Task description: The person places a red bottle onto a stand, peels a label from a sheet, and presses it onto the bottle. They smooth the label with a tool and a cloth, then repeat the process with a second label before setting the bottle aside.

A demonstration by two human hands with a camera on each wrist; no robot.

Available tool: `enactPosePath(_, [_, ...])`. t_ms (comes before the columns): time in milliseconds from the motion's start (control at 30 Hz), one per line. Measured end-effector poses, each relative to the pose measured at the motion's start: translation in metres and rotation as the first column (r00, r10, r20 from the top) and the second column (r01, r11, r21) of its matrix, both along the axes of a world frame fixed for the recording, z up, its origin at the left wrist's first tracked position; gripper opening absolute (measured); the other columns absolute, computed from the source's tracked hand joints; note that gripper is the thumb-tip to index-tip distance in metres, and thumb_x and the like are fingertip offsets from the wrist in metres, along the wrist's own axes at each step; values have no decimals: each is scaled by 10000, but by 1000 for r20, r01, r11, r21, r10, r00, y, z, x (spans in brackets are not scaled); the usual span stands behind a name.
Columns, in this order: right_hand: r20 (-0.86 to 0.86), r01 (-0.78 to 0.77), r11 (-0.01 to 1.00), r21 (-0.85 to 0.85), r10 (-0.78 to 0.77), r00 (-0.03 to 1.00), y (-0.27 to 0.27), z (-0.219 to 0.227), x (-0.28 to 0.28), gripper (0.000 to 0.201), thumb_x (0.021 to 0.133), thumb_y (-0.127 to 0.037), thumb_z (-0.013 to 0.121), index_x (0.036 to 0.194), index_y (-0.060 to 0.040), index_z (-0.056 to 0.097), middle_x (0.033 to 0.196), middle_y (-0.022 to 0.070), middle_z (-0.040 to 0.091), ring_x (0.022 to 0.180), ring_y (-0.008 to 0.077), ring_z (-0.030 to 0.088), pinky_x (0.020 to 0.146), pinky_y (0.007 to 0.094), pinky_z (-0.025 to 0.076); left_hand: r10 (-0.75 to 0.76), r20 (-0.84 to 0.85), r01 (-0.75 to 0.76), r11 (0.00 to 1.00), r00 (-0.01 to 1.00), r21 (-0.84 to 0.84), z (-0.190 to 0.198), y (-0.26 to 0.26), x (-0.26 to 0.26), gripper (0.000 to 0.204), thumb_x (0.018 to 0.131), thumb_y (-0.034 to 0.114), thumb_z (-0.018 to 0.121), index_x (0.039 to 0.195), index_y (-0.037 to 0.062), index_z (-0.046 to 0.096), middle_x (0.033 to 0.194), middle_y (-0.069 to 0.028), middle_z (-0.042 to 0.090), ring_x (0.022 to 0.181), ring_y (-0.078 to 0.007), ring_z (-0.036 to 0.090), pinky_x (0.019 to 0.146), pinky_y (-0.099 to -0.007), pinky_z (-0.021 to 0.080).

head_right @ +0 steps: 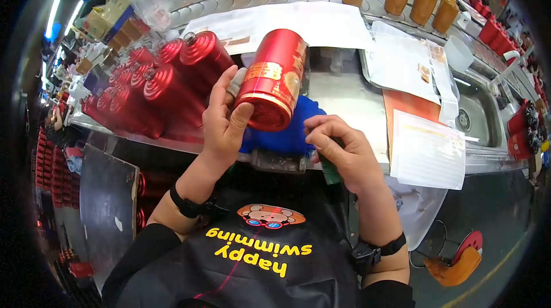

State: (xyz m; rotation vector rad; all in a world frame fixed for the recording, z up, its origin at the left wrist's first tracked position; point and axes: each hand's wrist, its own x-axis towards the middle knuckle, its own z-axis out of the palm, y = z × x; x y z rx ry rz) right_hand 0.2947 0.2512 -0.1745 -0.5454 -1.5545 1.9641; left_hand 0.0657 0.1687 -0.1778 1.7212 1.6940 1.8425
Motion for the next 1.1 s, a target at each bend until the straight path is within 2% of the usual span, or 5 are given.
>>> enactPosePath(133, [94, 26, 998, 57, -32, 995, -1, 6, 6, 235, 975, -159, 581, 1134, 6, 633, 1197, 126, 587, 893, 155, 621, 726, 291, 545, -15, 81, 21, 997, 997, -75, 1, -6, 1, 695, 965, 403, 613, 1414, -69, 371, 914, -156, 656, 840, -160, 632, 730, -285, 506])
enactPosePath(267, [159, -160, 966, -203, 194, 968, -10, 5, -32, 350, 990, -215, 578, 1273, -11, 551, 1183, 83, 590, 1066, 160, 564, 731, 293, 556, -47, 231, 64, 996, 972, -67, 15, -3, 5, 683, 979, 398, 595, 1416, -73, 364, 1014, -162, 666, 921, -148, 632, 781, -270, 509])
enactPosePath(367, [24, -314, 918, -240, 329, 944, -8, -8, -66, 380, 988, -277, 600, 1251, -5, 567, 1163, 78, 600, 1053, 157, 565, 749, 281, 532, -58, 279, 75, 996, 958, -51, 21, -1, 8, 690, 982, 400, 590, 1415, -83, 356, 1074, -176, 660, 969, -161, 633, 816, -276, 509])
enactPosePath(900, [27, -234, 900, -369, 262, 965, -18, -5, -85, 386, 937, -308, 687, 1209, -50, 595, 1044, 25, 627, 953, 117, 583, 699, 296, 531, -42, 258, 61, 996, 965, -70, 22, -2, 10, 700, 972, 402, 604, 1413, -81, 355, 1053, -180, 662, 948, -184, 638, 813, -295, 514])
enactPosePath(1100, [57, -206, 954, -217, 224, 973, -15, 1, -64, 260, 943, -223, 675, 1120, -42, 612, 1076, 37, 620, 904, 116, 603, 741, 283, 526, -62, 350, 95, 993, 935, -76, 22, -5, 8, 710, 958, 409, 626, 1425, -53, 356, 1105, -165, 651, 999, -180, 624, 864, -304, 500])
